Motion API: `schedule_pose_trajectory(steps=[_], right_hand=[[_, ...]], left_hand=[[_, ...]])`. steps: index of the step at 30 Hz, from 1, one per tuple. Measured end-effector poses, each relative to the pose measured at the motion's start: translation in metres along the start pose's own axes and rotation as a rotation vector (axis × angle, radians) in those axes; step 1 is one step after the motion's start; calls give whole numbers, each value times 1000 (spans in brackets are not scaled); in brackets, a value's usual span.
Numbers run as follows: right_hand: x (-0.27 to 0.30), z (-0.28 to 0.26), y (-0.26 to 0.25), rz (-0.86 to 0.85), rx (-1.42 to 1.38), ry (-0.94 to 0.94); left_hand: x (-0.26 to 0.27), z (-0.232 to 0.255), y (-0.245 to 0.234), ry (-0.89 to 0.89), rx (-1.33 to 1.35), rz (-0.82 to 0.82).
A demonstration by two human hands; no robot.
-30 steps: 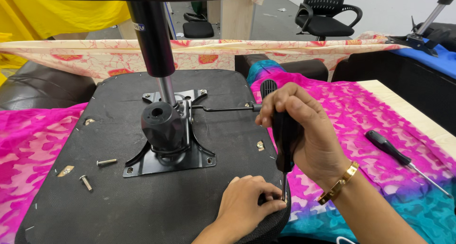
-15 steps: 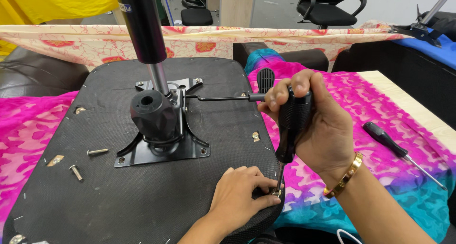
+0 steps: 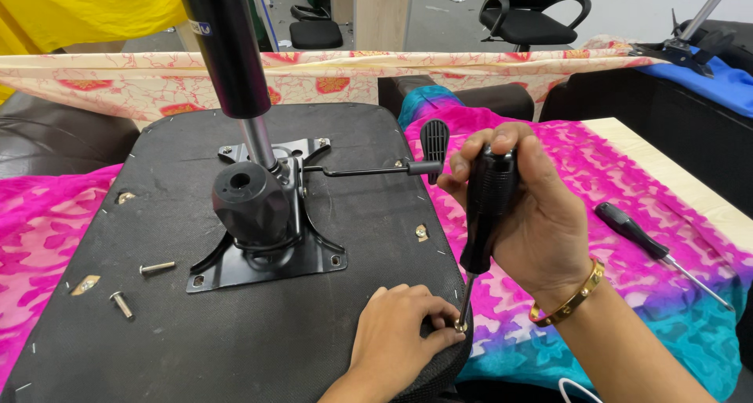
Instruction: The person uses a screwdriver to tighten screws into the underside of an office chair seat, securing the gas-lift mechanism. The person works on multiple screw holes around the central mounting plate.
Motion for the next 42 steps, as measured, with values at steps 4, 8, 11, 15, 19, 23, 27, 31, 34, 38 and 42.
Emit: schedule_pose_trajectory(steps=[4, 8, 11, 15, 19, 23, 27, 31, 34, 38, 42], right_hand=[[0, -1, -4, -78, -61, -3], [0, -1, 4, -165, -141, -18], [-5, 1, 8, -80, 11, -11], [-16, 7, 12, -135, 54, 31], [-18, 10, 14, -91, 95, 58], [-15, 10, 16, -76, 91, 37], [-13, 6, 15, -105, 91, -5], [-13, 8, 12, -108, 70, -21], [-14, 12, 12, -105, 107, -11], [-16, 16, 17, -157, 61, -2], [-16, 17, 17, -153, 30, 25]], left_hand=[[1, -2, 0, 13, 8, 3], [0, -1, -1, 29, 12, 0], [-1, -1, -3, 38, 7, -7], [-2, 0, -3, 14, 11, -17], [-1, 3, -5, 65, -12, 17], [1, 4, -4, 54, -17, 13], [2, 3, -4, 11, -38, -17], [1, 4, -3, 27, -14, -8], [1, 4, -4, 29, -16, -4], [3, 6, -6, 42, -3, 4], [4, 6, -6, 61, -16, 1]])
Point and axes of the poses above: each hand's wrist, its own x-axis away from the middle knuckle, its own y-axis out of the palm, z = x × y, the point moved 4 cm from there along -x, towards the middle knuckle, and after that the axes turned 3 degrees about y, right-handed, at the moved point
